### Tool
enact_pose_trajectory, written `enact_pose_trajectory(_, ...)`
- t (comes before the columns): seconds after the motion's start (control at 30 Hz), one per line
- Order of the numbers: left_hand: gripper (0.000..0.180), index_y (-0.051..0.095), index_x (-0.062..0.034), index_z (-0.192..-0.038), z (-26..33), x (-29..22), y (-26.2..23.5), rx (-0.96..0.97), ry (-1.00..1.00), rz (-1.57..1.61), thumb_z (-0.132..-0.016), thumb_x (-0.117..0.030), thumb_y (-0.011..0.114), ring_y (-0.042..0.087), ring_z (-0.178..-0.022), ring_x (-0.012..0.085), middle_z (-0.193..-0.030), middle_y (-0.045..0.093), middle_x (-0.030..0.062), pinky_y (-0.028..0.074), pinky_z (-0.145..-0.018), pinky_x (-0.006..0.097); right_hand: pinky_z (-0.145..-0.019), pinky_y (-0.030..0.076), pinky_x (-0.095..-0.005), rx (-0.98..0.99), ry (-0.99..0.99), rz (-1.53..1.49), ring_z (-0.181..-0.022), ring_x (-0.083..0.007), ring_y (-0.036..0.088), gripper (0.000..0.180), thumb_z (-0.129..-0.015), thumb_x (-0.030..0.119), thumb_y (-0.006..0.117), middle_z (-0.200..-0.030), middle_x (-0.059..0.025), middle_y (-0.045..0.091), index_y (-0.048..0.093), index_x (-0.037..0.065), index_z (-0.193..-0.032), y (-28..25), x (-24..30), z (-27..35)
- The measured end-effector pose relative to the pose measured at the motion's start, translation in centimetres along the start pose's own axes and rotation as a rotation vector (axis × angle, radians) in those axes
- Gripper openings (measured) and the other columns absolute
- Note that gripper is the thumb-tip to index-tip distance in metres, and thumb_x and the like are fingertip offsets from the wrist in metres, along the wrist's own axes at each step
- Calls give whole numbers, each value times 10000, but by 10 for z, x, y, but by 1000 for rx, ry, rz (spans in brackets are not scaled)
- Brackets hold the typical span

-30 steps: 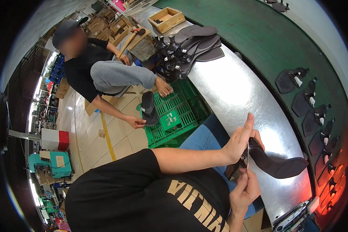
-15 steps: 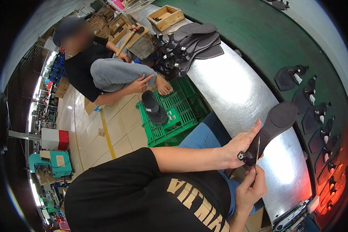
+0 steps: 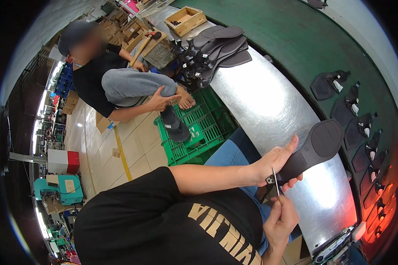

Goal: The person repeatedly picks up black flip-flop soles from a conveyor belt, inserts a small white plastic piece into a slot on the sole, and uses a metal tool to press and secure it. The finished soles are placed back on the belt.

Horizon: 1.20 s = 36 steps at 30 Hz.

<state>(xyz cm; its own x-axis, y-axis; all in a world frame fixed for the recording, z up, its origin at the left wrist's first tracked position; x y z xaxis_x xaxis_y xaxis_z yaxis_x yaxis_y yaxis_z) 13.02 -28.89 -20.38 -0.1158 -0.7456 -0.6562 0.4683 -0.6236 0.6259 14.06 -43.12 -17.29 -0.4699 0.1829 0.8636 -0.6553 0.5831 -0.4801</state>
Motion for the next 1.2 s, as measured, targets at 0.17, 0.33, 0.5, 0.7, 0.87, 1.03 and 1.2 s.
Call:
enact_pose_trajectory(0.17, 814, 593, 6, -747, -2, -3, 1, -20, 58, -14, -877, -740, 296, 555, -434, 150, -557, 571, 86, 472, -422, 260, -516, 439, -319, 195, -63, -60, -552, -238, 590, 90, -803, -16, 544, -702, -132, 619, 627, -1, -836, 4, 21, 7)
enact_pose_trajectory(0.33, 813, 608, 25, -785, -15, -20, -2, -50, 81, -9, -918, -697, 259, 576, -460, 175, -570, 582, 99, 489, -482, 278, -476, 362, -259, -59, 72, -102, -505, -112, 473, 105, -865, 27, 523, -639, -59, 545, 608, -9, -815, -7, 17, 4)
enact_pose_trajectory(0.5, 577, 592, 22, -1073, -10, -14, 0, 118, 171, -114, -1004, -475, 306, 623, -592, 166, -809, 647, 96, 512, -591, 278, -546, 348, -195, -202, 79, -216, -624, -68, 455, 382, -847, 52, 582, -754, -20, 548, 528, -50, -1212, -28, 9, -9)
enact_pose_trajectory(0.7, 320, 547, -11, -1164, -15, 39, -17, 55, 127, -221, -972, -248, 448, 555, -917, 114, -1038, 599, 46, 474, -767, 244, -622, 420, -211, -288, 44, -139, -677, -87, 471, 409, -784, -18, 668, -855, -51, 608, 601, -57, -1185, -16, -1, -18)
enact_pose_trajectory(0.87, 302, 557, -38, -1178, 20, 18, -9, 144, -30, -59, -977, -235, 448, 573, -887, 96, -1030, 604, 31, 503, -739, 256, -629, 424, -241, -259, 33, -97, -689, -106, 511, 330, -789, -22, 668, -830, -41, 602, 642, -55, -1116, -16, 9, -23)
enact_pose_trajectory(1.03, 302, 568, -61, -1159, 44, 25, -19, 185, -96, 67, -985, -286, 468, 607, -885, 118, -1020, 619, 42, 544, -699, 270, -609, 424, -248, -242, -58, -69, -682, -130, 535, 242, -798, -36, 652, -804, -63, 610, 677, -34, -1039, -11, 7, -24)
enact_pose_trajectory(1.2, 260, 583, -77, -1102, 50, 36, -22, 25, -71, 289, -984, -287, 487, 617, -900, 126, -1011, 623, 30, 548, -702, 267, -617, 450, -256, -284, 23, -149, -695, -146, 568, 222, -789, -65, 636, -821, -73, 621, 683, -19, -1001, -1, 4, -24)
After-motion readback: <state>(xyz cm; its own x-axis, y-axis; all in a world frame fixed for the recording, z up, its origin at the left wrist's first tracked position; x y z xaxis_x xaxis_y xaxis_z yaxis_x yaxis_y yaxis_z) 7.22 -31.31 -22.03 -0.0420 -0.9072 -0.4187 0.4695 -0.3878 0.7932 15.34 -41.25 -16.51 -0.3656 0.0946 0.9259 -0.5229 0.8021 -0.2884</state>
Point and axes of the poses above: each hand's wrist, its own z-axis away from the middle knuckle, its own y-axis out of the palm, x = y × z, the point moved 5 cm from there along -z, towards the middle knuckle
